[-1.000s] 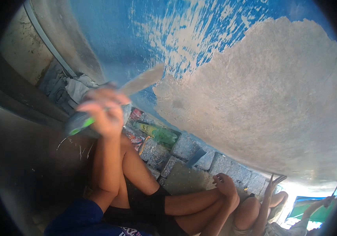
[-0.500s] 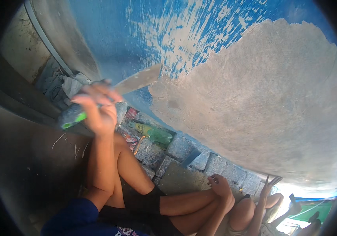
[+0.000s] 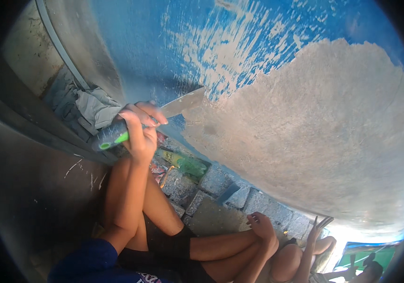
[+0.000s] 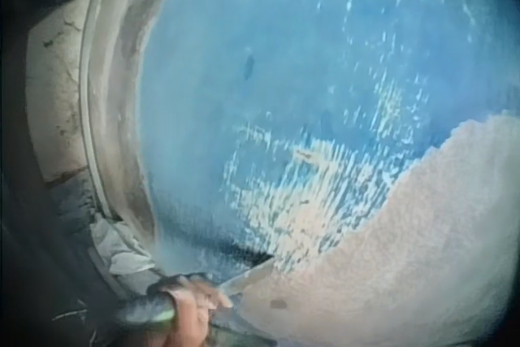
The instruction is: The person scrapes blue paint and plaster off a wall using a putty knife held in their right hand.
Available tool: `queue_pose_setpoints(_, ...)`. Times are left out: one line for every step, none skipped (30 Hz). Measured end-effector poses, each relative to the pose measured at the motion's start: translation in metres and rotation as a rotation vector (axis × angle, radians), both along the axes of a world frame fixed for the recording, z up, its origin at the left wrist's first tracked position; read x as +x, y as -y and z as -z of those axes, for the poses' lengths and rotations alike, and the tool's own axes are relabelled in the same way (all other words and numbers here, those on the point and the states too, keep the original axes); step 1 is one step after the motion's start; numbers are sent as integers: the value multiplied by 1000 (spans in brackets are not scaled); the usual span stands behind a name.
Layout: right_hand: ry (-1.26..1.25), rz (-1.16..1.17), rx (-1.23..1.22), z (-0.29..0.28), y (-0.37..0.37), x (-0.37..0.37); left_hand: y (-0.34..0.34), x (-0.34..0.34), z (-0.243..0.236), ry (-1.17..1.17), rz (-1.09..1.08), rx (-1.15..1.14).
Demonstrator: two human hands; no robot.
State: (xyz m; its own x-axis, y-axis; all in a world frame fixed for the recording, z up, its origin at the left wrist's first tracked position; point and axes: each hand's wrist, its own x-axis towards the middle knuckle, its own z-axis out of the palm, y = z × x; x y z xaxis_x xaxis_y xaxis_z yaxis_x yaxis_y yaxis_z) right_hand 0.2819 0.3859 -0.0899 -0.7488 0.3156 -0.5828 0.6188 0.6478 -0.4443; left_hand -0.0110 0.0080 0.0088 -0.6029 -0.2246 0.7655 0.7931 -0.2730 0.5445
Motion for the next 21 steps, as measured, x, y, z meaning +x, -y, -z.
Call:
queue_pose_setpoints(-11,-2,7,5,-3,6,3,-2,1,-10,11,20)
queue_pose_setpoints(-21,-4,15,8,-9,11,3,-4,2,-19,22,39)
queue_pose_setpoints(-5,-4,23,5,-5,9,4,-5,1,-45,46,152)
queue_pose_setpoints(10,-3,31,0,-1,8,3,-4,1,-73,67,266)
queue_pose_setpoints(26,-2,39,-2,1,6,6,-1,0,-63,81,269)
queue_pose_setpoints(26,-8,37,-2,3,4,4,0,1,-45,73,231)
queue_pose_setpoints(27,-14,36,-3,2,0,2,1,2,-30,64,190)
queue_pose_setpoints(27,-21,35,-2,3,-3,1,1,3,-17,55,146)
queue_pose_setpoints(13,-11,21,-1,0,0,-6,4,2,48,65,103)
queue_pose_setpoints(-2,-1,7,3,-3,4,-9,6,1,113,74,61)
queue_pose_setpoints(-17,8,-7,4,-6,8,-4,3,0,9,44,18)
queue_pose_setpoints(-7,12,0,4,-4,9,1,5,-3,13,42,99)
queue_pose_setpoints(2,16,8,4,-2,10,5,7,-7,17,42,179)
queue_pose_setpoints(11,21,15,2,-1,10,3,9,-7,18,34,160)
queue_pose_setpoints(8,5,17,2,0,8,5,11,-7,18,20,134)
queue_pose_setpoints(6,-12,19,1,-1,3,8,11,-9,11,4,109)
queue_pose_setpoints(3,-28,21,1,0,1,1,9,-8,-14,-16,-3)
queue_pose_setpoints(-6,-22,11,3,-3,3,-7,6,-3,-38,-35,-98)
queue_pose_setpoints(-14,-17,1,7,-6,5,-13,3,8,14,36,21)
queue_pose_setpoints(-23,-12,-9,9,-9,8,-11,1,15,-14,2,31)
queue_pose_setpoints(-13,-5,-5,9,-8,9,-4,-1,10,-44,-29,37)
